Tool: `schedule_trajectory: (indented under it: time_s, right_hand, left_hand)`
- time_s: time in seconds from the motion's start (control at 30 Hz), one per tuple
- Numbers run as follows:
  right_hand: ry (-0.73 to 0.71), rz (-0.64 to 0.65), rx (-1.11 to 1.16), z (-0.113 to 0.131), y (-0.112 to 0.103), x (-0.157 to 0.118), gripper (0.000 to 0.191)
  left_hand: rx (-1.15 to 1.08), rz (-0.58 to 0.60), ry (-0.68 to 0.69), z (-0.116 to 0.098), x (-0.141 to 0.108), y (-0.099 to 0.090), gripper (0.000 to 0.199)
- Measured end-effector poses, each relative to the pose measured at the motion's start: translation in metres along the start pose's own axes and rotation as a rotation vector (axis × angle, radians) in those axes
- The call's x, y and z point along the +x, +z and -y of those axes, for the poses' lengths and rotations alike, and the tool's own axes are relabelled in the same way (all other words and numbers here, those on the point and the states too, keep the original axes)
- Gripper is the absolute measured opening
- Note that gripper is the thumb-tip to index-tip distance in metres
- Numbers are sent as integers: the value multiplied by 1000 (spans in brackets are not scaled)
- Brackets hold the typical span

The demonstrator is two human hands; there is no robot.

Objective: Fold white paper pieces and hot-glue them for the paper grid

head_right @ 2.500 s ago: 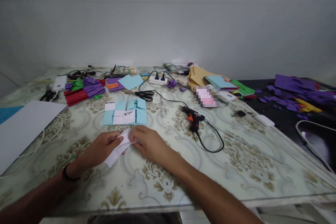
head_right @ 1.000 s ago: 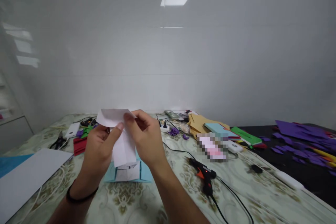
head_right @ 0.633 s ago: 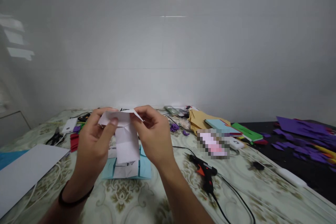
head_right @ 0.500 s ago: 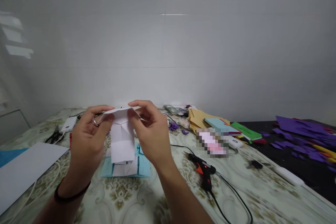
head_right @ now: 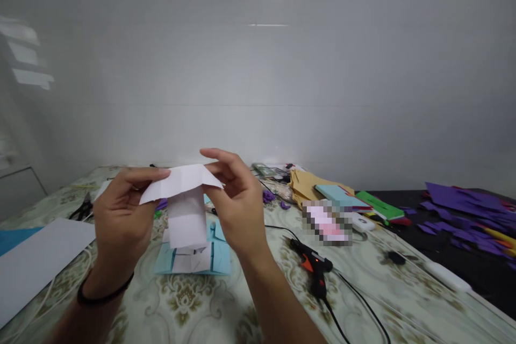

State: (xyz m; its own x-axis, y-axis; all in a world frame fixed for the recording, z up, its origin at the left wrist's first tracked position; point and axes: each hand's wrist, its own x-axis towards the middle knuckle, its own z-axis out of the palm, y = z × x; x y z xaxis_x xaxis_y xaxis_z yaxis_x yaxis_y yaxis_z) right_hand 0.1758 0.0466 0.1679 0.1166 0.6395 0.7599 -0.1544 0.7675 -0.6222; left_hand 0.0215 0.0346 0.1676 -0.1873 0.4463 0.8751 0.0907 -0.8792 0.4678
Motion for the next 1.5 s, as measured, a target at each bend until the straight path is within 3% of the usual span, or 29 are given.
schedule_trajectory:
  time_s: [0.2,0.4,0.47,0.53,0.63,0.7,0.87,1.0,1.17,1.3,1.4,1.5]
  right_hand:
    - [119,12,105,-1,4,-1,20]
    - [106,-31,85,8,11,-8,14]
    - [84,-42,82,6,12,-10,17]
    - [37,-37,83,3,12,-11,23]
    - [-61,-19,25,0,12,-11,25]
    - [-116,-17,-29,1,12,-11,23]
    - [-236,-28,-47,7,13,-13,34]
    - [-239,-46,-37,4,12,-15,36]
    - [-176,-57,-7,2,11,-13,34]
    - [-114,-56,-18,3,7,-9,39]
    - [-80,-48,14,4,6,-7,33]
    - [53,9,73,7,6,-5,27]
  left_hand:
    - [56,-3,198,4,-9,3,39]
    - [105,-49,347,1,-18,10,42]
    - [111,-108,304,-3,-20,12,37]
    - [72,-142,151,-6,-20,12,35]
    - [-83,-62,-145,-8,-18,9,28]
    - [-175,12,-244,-8,-17,7,22]
    - [-235,23,-248,-9,-17,3,26]
    - [-175,-2,-220,-12,-17,4,34]
    - [-84,-41,-203,-15,-15,7,29]
    - [-91,44,-252,-15,-9,7,28]
    - [-154,84,-256,-14,-5,6,23]
    - [-163,59,-262,-13,-3,5,21]
